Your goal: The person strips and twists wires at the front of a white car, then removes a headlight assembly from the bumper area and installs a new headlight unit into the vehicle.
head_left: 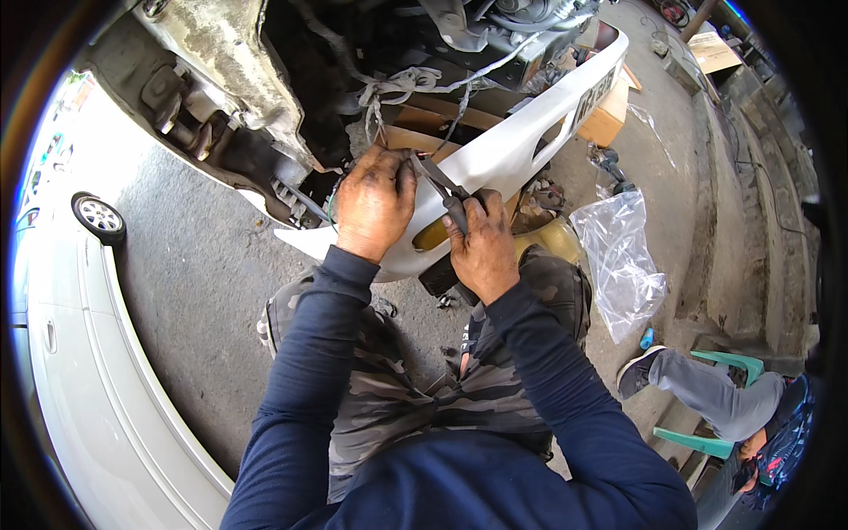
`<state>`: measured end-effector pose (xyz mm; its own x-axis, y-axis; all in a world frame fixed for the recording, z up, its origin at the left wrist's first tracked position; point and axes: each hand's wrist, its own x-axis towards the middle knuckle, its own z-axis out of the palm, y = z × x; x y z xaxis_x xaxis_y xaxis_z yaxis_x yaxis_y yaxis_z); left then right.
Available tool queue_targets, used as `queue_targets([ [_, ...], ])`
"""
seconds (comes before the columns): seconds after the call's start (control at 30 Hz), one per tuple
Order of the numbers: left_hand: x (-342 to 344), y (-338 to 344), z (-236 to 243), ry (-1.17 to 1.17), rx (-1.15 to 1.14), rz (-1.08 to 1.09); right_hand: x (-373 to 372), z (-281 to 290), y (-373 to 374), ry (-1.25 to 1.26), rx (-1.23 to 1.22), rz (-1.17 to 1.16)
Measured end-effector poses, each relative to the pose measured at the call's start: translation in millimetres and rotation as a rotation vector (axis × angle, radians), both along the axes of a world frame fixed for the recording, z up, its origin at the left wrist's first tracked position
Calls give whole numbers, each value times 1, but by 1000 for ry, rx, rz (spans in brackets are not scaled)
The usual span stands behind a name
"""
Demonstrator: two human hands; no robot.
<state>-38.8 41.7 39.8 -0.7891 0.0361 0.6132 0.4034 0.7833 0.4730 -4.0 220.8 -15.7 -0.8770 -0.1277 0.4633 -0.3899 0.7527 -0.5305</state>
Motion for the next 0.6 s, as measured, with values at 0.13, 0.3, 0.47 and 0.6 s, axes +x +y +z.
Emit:
queue_targets([
  [0.13,2,-7,8,-129,-45,-39,-6,1,10,37,80,-17],
  [0.3,4,-8,14,-182,-20,-75,-8,1,9,138,104,-25],
  [0.47,6,-7,15,-181,-65,-45,-6,3,4,74,79,-22],
  [0.6,6,-3,13,-91,-76,2,0,0,-3,90,117,-88],
])
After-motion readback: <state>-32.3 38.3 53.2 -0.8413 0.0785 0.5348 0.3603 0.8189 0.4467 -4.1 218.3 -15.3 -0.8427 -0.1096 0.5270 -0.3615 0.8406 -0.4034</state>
